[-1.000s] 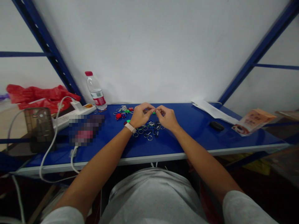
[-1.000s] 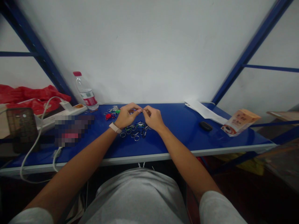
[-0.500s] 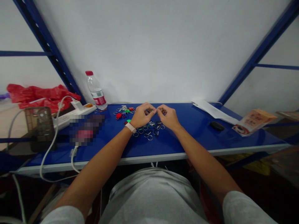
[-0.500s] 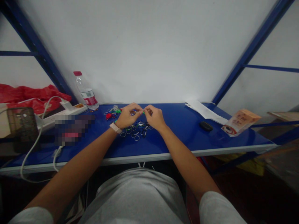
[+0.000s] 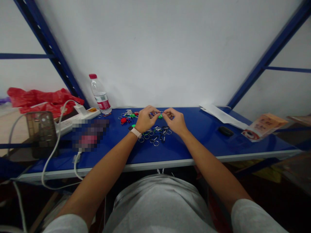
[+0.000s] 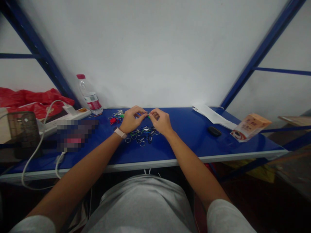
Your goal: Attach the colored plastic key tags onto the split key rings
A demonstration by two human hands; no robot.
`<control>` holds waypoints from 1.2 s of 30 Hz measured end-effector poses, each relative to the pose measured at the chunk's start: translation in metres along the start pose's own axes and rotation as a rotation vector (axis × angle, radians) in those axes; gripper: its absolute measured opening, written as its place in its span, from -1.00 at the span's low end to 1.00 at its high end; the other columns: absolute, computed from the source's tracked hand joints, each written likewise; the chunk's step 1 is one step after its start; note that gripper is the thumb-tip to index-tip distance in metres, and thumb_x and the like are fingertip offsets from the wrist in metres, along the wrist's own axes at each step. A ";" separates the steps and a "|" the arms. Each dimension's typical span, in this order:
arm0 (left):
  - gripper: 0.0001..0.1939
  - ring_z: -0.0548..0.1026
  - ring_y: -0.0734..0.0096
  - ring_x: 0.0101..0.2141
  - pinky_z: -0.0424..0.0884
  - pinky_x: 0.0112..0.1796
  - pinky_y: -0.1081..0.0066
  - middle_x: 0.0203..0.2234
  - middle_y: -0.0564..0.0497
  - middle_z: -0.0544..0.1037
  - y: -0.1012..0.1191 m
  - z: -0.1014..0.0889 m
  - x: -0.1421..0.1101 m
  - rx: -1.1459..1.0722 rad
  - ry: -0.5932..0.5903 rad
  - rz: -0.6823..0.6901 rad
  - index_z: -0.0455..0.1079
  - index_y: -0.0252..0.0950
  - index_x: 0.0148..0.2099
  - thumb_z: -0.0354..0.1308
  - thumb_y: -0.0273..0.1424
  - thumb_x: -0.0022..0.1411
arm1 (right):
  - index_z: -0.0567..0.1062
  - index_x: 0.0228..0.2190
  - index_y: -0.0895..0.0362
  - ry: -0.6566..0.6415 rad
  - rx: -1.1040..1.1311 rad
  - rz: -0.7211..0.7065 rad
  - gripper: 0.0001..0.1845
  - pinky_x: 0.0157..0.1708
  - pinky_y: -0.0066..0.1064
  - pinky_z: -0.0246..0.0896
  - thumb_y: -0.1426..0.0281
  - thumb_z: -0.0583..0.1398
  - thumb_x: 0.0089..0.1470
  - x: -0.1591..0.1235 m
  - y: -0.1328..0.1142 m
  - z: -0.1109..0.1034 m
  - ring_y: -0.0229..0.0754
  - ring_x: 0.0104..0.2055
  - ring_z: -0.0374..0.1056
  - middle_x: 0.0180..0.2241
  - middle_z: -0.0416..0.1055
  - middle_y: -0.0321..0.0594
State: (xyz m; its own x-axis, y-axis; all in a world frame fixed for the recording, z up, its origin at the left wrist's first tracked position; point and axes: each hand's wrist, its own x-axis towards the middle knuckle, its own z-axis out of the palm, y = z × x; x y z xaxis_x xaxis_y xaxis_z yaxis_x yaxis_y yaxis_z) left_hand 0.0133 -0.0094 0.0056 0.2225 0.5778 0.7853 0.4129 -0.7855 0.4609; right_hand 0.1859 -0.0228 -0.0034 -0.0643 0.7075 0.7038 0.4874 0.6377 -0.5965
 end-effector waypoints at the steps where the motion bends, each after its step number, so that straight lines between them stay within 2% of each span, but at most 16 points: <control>1: -0.95 0.46 0.46 -0.44 0.42 -0.42 0.47 -0.39 -0.03 0.55 0.000 0.000 0.000 0.007 0.004 0.002 0.50 -0.31 -0.29 0.24 -0.44 0.19 | 0.47 -0.42 0.11 -0.004 0.002 0.000 -0.84 -0.45 -0.40 0.23 0.28 0.20 0.09 0.000 0.000 0.000 -0.25 -0.51 0.30 -0.52 0.44 -0.28; 9: -0.96 0.46 0.45 -0.43 0.42 -0.41 0.46 -0.37 -0.03 0.55 -0.002 0.000 0.000 0.012 0.013 0.031 0.51 -0.29 -0.29 0.25 -0.43 0.19 | 0.47 -0.41 0.11 -0.021 0.011 0.006 -0.83 -0.44 -0.39 0.23 0.26 0.22 0.08 0.000 0.001 0.000 -0.26 -0.52 0.27 -0.50 0.45 -0.27; 22: -0.94 0.46 0.45 -0.43 0.41 -0.41 0.46 -0.40 -0.02 0.53 0.003 0.000 -0.001 -0.043 -0.083 0.067 0.49 -0.30 -0.33 0.27 -0.41 0.17 | 0.48 -0.41 0.11 -0.024 0.001 0.008 -0.88 -0.43 -0.40 0.22 0.32 0.19 0.09 0.001 0.001 -0.001 -0.24 -0.49 0.30 -0.50 0.43 -0.28; 36: -0.93 0.43 0.49 -0.45 0.38 -0.43 0.49 -0.41 -0.03 0.51 0.012 -0.002 -0.002 -0.056 -0.110 0.099 0.49 -0.33 -0.30 0.19 -0.46 0.19 | 0.47 -0.42 0.13 -0.025 -0.001 -0.008 -0.90 -0.44 -0.42 0.20 0.35 0.19 0.08 0.001 0.003 -0.001 -0.27 -0.52 0.28 -0.52 0.42 -0.29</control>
State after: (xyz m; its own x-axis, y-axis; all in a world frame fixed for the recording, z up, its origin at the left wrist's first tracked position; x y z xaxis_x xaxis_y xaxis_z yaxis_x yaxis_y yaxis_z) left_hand 0.0158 -0.0209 0.0108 0.3566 0.5149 0.7796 0.3346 -0.8495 0.4079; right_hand 0.1878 -0.0204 -0.0037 -0.0896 0.7095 0.6990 0.4872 0.6433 -0.5905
